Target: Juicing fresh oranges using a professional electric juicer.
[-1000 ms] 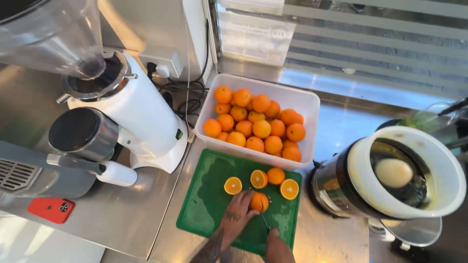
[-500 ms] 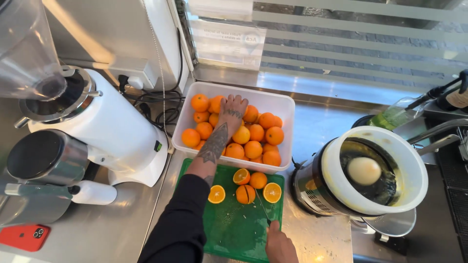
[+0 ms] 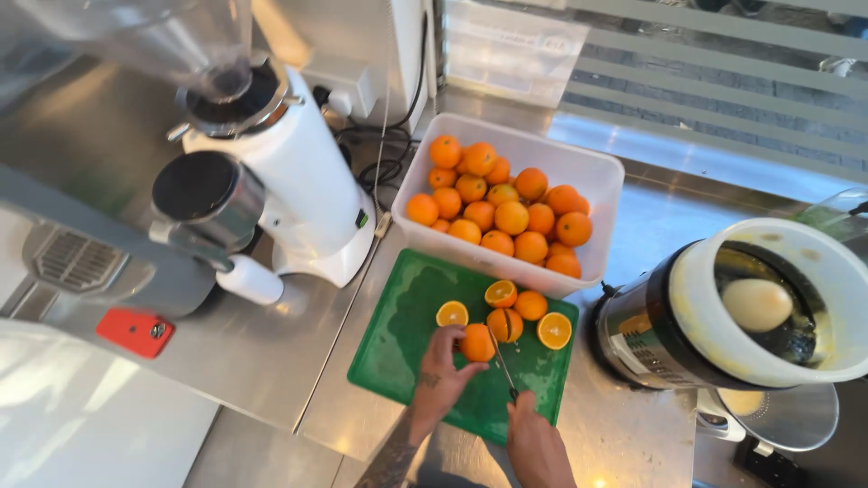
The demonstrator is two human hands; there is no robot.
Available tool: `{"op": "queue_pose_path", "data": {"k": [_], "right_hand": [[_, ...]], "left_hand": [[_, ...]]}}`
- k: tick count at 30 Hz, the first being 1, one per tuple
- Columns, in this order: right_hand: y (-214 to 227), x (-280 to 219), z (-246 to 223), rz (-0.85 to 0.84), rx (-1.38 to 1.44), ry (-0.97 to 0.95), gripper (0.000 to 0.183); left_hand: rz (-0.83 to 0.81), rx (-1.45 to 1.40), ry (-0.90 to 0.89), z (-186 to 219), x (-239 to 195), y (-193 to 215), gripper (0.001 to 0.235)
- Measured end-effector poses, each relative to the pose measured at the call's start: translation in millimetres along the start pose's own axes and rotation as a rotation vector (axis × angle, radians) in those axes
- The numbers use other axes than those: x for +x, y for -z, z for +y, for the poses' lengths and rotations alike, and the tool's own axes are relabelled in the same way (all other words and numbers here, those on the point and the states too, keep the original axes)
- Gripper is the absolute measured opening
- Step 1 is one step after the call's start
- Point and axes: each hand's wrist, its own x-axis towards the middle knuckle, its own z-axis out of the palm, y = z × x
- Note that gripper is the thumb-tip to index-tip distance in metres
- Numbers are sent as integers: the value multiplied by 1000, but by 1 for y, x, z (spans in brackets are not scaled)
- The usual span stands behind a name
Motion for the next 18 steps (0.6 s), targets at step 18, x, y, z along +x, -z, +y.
{"op": "queue_pose_path", "data": {"k": [18], "right_hand": [[-60, 53, 29, -90, 56, 129, 22]], "left_hand": [[-395, 274, -258, -56, -13, -17, 64]]}}
